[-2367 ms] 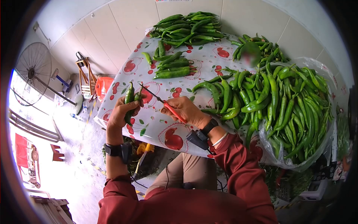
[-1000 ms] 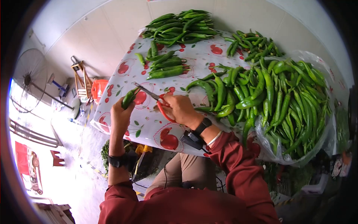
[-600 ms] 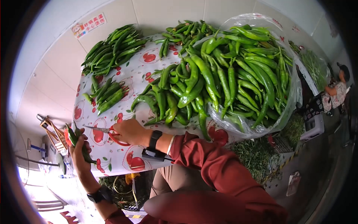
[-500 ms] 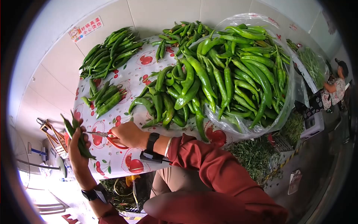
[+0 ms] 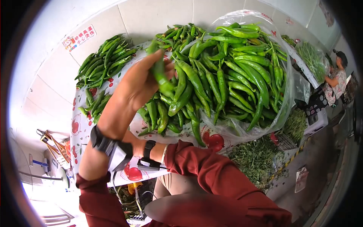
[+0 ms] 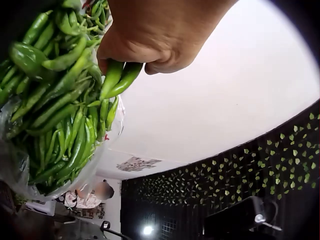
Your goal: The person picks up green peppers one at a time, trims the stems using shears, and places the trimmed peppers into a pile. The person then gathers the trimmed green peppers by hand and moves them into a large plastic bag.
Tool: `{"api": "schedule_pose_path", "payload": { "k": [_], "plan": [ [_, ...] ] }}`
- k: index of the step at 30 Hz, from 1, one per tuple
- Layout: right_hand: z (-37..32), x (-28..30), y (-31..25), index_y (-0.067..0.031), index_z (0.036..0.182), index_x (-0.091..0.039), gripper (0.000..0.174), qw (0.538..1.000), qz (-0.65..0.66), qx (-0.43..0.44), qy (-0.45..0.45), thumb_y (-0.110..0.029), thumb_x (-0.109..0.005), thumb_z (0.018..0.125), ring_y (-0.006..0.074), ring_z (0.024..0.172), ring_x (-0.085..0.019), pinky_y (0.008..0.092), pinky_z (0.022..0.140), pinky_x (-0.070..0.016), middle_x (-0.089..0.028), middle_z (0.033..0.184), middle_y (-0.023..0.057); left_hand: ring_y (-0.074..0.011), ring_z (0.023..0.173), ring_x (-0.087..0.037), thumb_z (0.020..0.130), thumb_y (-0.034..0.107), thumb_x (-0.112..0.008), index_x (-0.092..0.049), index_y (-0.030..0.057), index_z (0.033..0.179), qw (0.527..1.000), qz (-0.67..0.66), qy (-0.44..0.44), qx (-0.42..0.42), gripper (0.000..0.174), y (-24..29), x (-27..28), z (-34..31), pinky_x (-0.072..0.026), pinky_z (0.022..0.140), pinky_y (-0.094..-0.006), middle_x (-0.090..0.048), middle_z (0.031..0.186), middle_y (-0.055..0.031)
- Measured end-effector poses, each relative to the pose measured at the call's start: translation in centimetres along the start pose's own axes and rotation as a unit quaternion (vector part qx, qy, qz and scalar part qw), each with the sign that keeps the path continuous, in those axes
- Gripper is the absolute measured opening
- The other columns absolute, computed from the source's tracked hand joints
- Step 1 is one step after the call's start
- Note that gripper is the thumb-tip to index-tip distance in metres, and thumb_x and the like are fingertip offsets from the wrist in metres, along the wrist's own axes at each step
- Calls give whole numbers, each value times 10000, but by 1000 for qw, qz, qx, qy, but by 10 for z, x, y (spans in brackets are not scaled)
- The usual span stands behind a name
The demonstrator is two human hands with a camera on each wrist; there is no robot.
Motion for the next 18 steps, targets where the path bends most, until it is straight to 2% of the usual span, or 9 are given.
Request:
{"api": "schedule_pose_path", "payload": {
  "k": [2,3,5,8,12,14,15,16,18],
  "plan": [
    [-6,-16,16,-70,839,-639,136,954,257,-142,-67,-194,-621,787,319,751,-650,384,660,-500,-675,780,88,-232,1120,-525,968,230,-483,-482,-23,1217,995,58,-59,-49,354,5,-34,18,-465,946,-387,-523,1219,-167],
    [-5,3,5,-70,846,-639,138,950,262,-152,-74,-194,-621,788,315,757,-650,382,664,-500,-676,788,86,-232,1120,-525,968,230,-483,-482,-23,1217,996,54,-57,-51,354,0,-45,17,-465,946,-387,-523,1219,-167],
    [-1,39,-20,-72,859,-640,141,951,259,-158,-50,-193,-620,790,306,769,-652,377,672,-500,-679,804,82,-247,1253,-417,970,247,-477,-438,-32,1270,993,92,-3,-78,412,0,-53,12,-349,1048,-423,-466,1299,-165],
    [4,71,-38,-74,879,-640,147,953,266,-148,10,-191,-619,793,294,787,-653,371,684,-500,-683,828,77,-264,1309,-359,976,249,-459,-364,-34,1340,982,151,-71,-91,470,-4,-48,8,-302,1077,-439,-416,1359,-169],
    [13,100,-46,-77,906,-641,159,945,259,-127,151,-189,-617,797,278,811,-656,362,700,-499,-688,861,70,-285,1288,-387,975,195,-440,-315,-36,1372,977,175,-82,-89,476,-6,-37,-11,-327,1076,-444,-402,1380,-164],
    [17,105,-45,-78,920,-642,165,931,231,-134,250,-188,-616,799,270,823,-657,357,708,-499,-690,877,66,-284,1281,-396,969,172,-450,-307,-42,1378,991,95,-48,-80,483,-6,-24,-20,-348,1065,-430,-398,1381,-172],
    [15,34,-13,-65,938,-645,210,984,168,-55,-21,-231,-619,811,299,790,-657,379,680,-507,-684,856,82,-274,1278,-400,954,194,-489,-284,-53,1391,989,104,-70,-84,543,-4,-22,-26,-360,1053,-404,-401,1373,-174],
    [10,24,-5,-65,938,-645,210,982,178,-51,-26,-231,-619,811,299,790,-657,379,680,-507,-684,856,82,-264,1276,-403,938,217,-527,-261,-65,1404,986,114,-89,-87,606,-1,-19,-35,-371,1042,-379,-404,1365,-175],
    [9,14,3,-44,931,-641,251,989,131,-72,1,-266,-621,816,340,734,-651,418,641,-508,-668,793,137,-270,1185,-498,932,200,-528,-359,-65,1358,982,121,-71,-124,529,16,-4,-58,-406,1012,-379,-484,1301,-178]
  ]
}}
Point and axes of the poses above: each hand's wrist, its own z-axis towards the middle knuckle, its own x-axis out of the back of the hand, y = z × x, the point moved 9 cm from there along z, towards the middle knuckle
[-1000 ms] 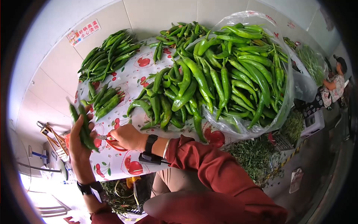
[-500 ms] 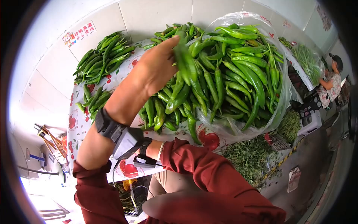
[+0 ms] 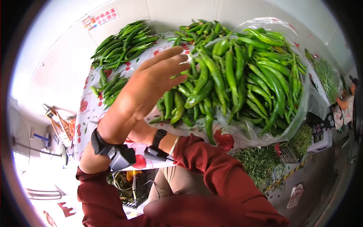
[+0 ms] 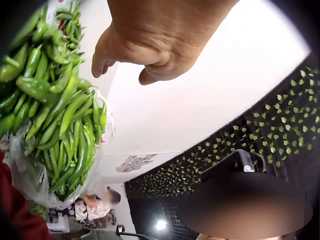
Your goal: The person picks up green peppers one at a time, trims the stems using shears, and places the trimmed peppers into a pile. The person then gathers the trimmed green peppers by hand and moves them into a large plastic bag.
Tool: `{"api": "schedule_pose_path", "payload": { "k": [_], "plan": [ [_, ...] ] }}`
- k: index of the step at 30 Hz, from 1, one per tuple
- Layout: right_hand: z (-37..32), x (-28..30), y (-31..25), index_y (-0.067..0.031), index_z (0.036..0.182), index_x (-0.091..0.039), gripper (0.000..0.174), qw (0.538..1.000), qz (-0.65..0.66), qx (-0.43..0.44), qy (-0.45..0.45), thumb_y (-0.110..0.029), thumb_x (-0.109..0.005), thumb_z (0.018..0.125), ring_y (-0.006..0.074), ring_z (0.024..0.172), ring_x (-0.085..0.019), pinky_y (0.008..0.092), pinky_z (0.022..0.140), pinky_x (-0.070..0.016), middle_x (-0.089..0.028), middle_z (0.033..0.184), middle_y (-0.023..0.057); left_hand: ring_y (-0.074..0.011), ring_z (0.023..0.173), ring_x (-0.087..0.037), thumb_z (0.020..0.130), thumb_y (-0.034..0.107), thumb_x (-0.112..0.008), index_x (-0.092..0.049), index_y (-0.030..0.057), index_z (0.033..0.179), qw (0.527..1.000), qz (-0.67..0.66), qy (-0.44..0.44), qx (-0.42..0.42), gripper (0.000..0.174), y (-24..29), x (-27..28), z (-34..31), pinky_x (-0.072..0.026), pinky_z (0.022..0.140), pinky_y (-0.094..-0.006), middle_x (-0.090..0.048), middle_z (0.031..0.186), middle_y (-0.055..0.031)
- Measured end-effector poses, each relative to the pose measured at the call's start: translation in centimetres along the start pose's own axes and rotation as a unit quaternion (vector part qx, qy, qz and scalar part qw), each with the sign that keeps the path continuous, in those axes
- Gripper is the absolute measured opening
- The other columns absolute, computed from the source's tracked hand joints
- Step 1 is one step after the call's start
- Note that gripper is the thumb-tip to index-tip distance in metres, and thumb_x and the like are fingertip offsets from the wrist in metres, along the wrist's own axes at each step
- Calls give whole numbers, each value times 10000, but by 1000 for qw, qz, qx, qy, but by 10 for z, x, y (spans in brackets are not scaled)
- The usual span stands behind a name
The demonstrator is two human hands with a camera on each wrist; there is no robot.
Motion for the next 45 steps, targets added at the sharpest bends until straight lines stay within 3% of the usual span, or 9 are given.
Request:
{"api": "schedule_pose_path", "payload": {
  "k": [12,14,20,21,23,30,40,42,45],
  "plan": [
    [1,34,28,-29,750,-539,328,971,-2,-231,68,-312,-657,866,280,537,-556,378,527,-416,-573,589,134,-138,977,-563,876,93,-535,-508,8,1280,861,261,420,-116,413,59,194,-172,-459,814,-271,-562,1173,-72],
    [2,36,25,-22,761,-536,311,973,21,-217,71,-286,-656,874,226,502,-530,348,501,-405,-569,574,108,-176,1033,-559,853,72,-563,-507,16,1283,875,336,341,-75,438,32,214,-165,-460,867,-302,-553,1200,-82],
    [6,43,18,-26,786,-552,325,970,59,-229,65,-330,-610,885,357,595,-581,418,529,-426,-580,628,168,-355,1335,-306,687,91,-686,-381,21,1379,671,708,215,-47,760,1,194,-106,-268,1100,-409,-379,1398,-197],
    [5,42,21,-12,756,-541,304,972,95,-185,104,-266,-624,900,146,476,-496,310,470,-392,-566,570,99,-355,1335,-306,687,91,-686,-381,21,1379,671,707,217,-48,760,-1,204,-97,-268,1100,-409,-379,1398,-197],
    [5,45,17,-20,771,-551,312,971,94,-199,96,-299,-625,888,244,519,-539,358,489,-407,-574,595,131,-350,1371,-239,630,259,-771,-287,16,1420,552,818,158,-25,957,-16,219,-69,-226,1111,-468,-347,1423,-206],
    [0,37,33,-32,744,-557,347,959,92,-259,68,-346,-645,861,347,561,-581,402,501,-418,-565,593,173,-397,1325,-321,478,529,-839,-167,71,1468,553,799,102,213,1281,-33,275,-21,-277,1061,-533,-329,1424,-227],
    [-1,36,36,-32,742,-553,345,963,73,-251,72,-344,-651,853,372,593,-579,429,519,-418,-575,622,183,-412,1173,-445,468,517,-852,-376,91,1386,573,790,92,198,1118,-25,266,-29,-403,981,-461,-398,1260,-206],
    [-1,36,36,-7,772,-583,275,965,53,-247,65,-254,-640,880,159,503,-561,306,492,-421,-606,597,110,-412,1177,-442,476,498,-855,-374,85,1383,584,783,90,194,1106,-27,268,-35,-400,985,-465,-393,1264,-207],
    [0,36,35,-8,773,-585,280,972,36,-223,66,-260,-641,880,153,503,-557,303,492,-420,-607,596,103,-412,1188,-433,485,471,-861,-369,70,1374,601,776,71,179,1092,-32,269,-44,-395,991,-468,-388,1275,-212]
  ]
}}
Point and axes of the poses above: each hand's wrist, its own z-axis towards the middle knuckle, its own x-axis out of the back of the hand, y = z × x, the point moved 9 cm from there along z, towards the middle knuckle
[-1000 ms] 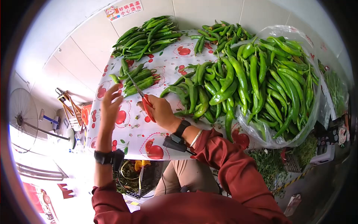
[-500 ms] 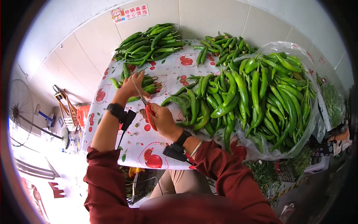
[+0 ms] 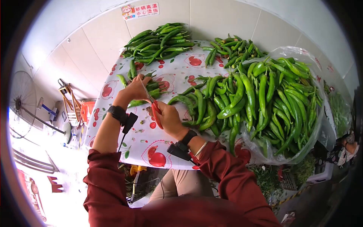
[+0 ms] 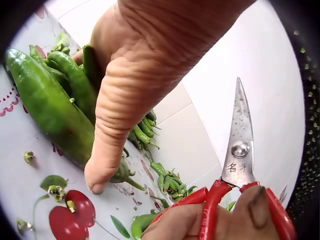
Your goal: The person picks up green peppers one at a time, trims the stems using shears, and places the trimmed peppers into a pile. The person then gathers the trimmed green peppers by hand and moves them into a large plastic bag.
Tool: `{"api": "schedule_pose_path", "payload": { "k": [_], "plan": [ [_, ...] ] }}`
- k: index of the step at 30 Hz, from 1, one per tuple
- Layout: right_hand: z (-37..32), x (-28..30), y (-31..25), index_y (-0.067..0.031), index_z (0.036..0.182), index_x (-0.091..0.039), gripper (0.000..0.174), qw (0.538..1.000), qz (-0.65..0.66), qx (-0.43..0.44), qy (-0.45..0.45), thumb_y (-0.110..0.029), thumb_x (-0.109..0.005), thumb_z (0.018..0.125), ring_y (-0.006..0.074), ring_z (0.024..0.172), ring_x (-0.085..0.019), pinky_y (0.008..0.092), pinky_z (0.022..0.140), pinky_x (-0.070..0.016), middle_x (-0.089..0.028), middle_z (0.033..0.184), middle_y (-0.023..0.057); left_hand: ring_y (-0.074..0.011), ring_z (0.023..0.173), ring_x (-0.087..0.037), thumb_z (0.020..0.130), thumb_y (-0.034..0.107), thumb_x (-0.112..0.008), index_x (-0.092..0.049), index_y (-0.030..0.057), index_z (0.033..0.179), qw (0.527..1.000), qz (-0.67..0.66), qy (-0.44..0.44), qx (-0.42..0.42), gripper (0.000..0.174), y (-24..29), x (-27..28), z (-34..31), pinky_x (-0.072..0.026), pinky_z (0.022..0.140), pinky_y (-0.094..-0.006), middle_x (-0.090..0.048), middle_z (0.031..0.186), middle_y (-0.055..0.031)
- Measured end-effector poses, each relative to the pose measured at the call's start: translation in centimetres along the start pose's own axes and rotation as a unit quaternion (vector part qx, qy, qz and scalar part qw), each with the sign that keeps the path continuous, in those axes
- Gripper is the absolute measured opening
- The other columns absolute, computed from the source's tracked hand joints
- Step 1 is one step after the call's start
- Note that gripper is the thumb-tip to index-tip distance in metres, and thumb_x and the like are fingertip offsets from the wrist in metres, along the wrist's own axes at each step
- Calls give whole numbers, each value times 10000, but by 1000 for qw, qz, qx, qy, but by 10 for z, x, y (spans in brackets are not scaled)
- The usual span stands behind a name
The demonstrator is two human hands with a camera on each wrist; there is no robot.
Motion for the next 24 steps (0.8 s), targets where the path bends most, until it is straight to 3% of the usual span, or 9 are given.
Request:
{"api": "schedule_pose_path", "payload": {
  "k": [4,6,7,11,19,21,24],
  "plan": [
    [0,0,-1,-5,782,-590,281,1000,-12,-5,-14,-262,-640,882,136,513,-554,299,497,-422,-608,600,93,-417,1220,-412,501,508,-845,-370,51,1358,1000,3,-14,2,1081,-2,-1,7,-384,1003,-472,-413,1290,-229],
    [-2,-2,6,-30,762,-560,347,997,47,-53,-18,-353,-653,848,386,630,-591,431,543,-438,-592,660,194,-418,1227,-408,500,531,-837,-370,53,1359,999,-5,-32,22,1089,-5,0,13,-383,1003,-475,-423,1291,-233],
    [-2,-3,7,-30,762,-560,347,997,45,-51,-18,-353,-653,848,386,630,-591,431,543,-438,-592,660,194,-421,1216,-422,492,553,-831,-373,52,1358,998,1,-41,37,1100,-7,0,15,-385,998,-480,-430,1288,-234],
    [0,-2,8,-35,775,-572,339,998,29,-47,-11,-356,-650,850,380,628,-596,424,549,-444,-596,655,187,-425,1208,-453,449,593,-827,-398,101,1344,994,-18,-63,86,1108,-10,5,16,-373,982,-529,-430,1305,-243],
    [-1,-3,7,-40,758,-571,336,997,61,-39,-10,-353,-651,849,376,629,-598,424,549,-445,-597,647,181,-421,1171,-474,476,562,-831,-411,80,1329,998,-24,-25,61,1066,-10,-5,-9,-387,971,-495,-454,1254,-243],
    [1,1,-6,1,801,-603,249,1000,3,22,-1,-230,-621,889,149,534,-585,297,510,-443,-626,630,100,-418,1160,-479,482,550,-832,-417,81,1323,999,-8,-6,47,1048,-9,-6,-24,-392,967,-487,-465,1236,-239],
    [-1,6,-15,-4,793,-596,250,1000,-21,1,-21,-233,-624,890,145,527,-573,286,516,-446,-623,626,79,-400,1128,-491,516,470,-817,-425,76,1322,998,-23,-4,62,978,-3,1,-58,-389,963,-462,-489,1190,-221]
  ]
}}
Point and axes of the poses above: each hand's wrist, its own z-axis towards the middle knuckle, its own x-axis out of the back of the hand, y = z × x, the point moved 9 cm from there along z, towards the middle knuckle
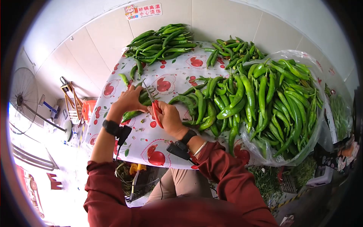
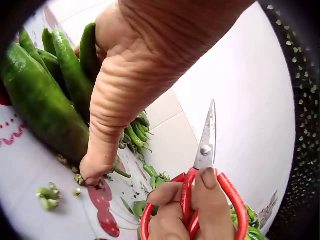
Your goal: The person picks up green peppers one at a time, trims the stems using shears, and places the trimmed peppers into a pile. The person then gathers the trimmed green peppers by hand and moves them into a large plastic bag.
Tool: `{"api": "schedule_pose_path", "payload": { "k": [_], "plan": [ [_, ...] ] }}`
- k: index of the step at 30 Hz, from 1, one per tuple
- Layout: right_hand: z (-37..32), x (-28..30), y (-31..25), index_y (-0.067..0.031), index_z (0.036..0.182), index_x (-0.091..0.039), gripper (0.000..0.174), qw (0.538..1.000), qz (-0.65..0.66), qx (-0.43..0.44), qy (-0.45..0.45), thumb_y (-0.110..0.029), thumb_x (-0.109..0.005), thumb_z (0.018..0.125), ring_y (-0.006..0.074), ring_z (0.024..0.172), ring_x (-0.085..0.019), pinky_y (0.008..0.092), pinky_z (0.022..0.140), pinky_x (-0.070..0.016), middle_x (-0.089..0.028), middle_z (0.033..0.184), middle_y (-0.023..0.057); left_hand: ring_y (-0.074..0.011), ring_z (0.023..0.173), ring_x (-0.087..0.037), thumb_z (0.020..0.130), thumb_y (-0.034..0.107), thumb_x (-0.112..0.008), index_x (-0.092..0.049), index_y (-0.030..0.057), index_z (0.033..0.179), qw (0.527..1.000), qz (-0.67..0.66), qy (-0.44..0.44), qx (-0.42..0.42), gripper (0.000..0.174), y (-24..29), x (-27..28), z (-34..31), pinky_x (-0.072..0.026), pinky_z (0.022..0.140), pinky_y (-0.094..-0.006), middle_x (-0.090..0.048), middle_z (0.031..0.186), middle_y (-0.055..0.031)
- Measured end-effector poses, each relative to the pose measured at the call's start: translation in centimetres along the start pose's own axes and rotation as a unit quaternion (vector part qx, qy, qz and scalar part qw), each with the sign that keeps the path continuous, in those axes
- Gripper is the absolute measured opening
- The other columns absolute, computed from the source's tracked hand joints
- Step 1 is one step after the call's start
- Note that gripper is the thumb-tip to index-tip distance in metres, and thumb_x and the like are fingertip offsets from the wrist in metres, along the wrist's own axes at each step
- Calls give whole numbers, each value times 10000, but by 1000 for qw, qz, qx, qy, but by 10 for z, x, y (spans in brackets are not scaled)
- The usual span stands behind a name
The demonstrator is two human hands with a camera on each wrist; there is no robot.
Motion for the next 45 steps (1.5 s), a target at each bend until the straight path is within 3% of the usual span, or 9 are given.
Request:
{"api": "schedule_pose_path", "payload": {
  "k": [5,10,14,23,26,31,35,37,45],
  "plan": [
    [1,-4,4,-6,795,-590,251,999,42,0,-2,-236,-629,889,136,533,-558,276,521,-443,-621,635,67,-385,1197,-448,554,423,-801,-422,87,1333,998,-32,-10,51,929,-13,-5,-40,-373,999,-460,-428,1300,-188],
    [0,-5,3,5,800,-586,242,997,65,-24,-18,-213,-631,896,96,559,-536,257,531,-442,-609,642,48,-340,1315,-318,578,356,-799,-477,75,1287,968,32,248,-22,828,3,14,-70,-272,1066,-465,-370,1396,-153],
    [1,-8,8,12,812,-587,247,997,71,-29,-24,-214,-631,899,87,571,-532,251,539,-450,-607,655,42,-292,1226,-393,624,254,-779,-536,80,1213,957,23,286,-31,660,18,20,-91,-283,1044,-422,-465,1273,-96],
    [1,-9,6,22,865,-608,223,995,86,-37,-36,-197,-628,903,68,595,-540,233,557,-472,-611,676,36,-244,1088,-458,642,204,-773,-564,78,1136,952,18,301,-41,551,26,15,-99,-335,925,-389,-513,1088,-56],
    [1,-7,10,-35,777,-610,278,996,81,-21,-2,-296,-636,870,221,525,-597,323,519,-447,-613,604,97,-239,1052,-461,640,196,-771,-598,75,1080,955,28,292,-52,488,25,10,-96,-342,906,-383,-509,1049,-46],
    [0,-9,6,24,859,-608,208,993,94,-51,-47,-179,-631,896,79,603,-571,240,556,-483,-618,682,34,-242,1052,-455,640,210,-759,-631,59,1029,960,18,276,-39,436,21,15,-89,-341,910,-377,-500,1050,-54],
    [0,-11,8,22,859,-609,207,994,92,-46,-46,-180,-632,897,76,601,-564,238,557,-479,-619,681,35,-248,1062,-451,629,215,-720,-639,47,1020,965,14,259,-27,433,18,13,-84,-338,927,-383,-494,1057,-66],
    [0,-5,5,-32,776,-613,284,995,99,-25,-11,-299,-640,870,200,516,-583,316,510,-434,-600,599,89,-250,1077,-448,624,207,-706,-641,46,1025,967,11,254,-31,437,16,12,-81,-335,939,-388,-495,1069,-67],
    [2,-8,10,-36,767,-610,272,996,91,-11,-11,-287,-636,870,244,531,-586,331,519,-438,-614,621,101,-268,1184,-411,620,204,-678,-644,39,1038,972,5,228,-55,450,14,13,-82,-310,996,-400,-478,1230,-85]
  ]
}}
Point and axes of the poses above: each hand's wrist, its own z-axis towards the middle knuckle, its own x-axis out of the back of the hand, y = z × x, the point moved 9 cm from there along z, towards the middle knuckle
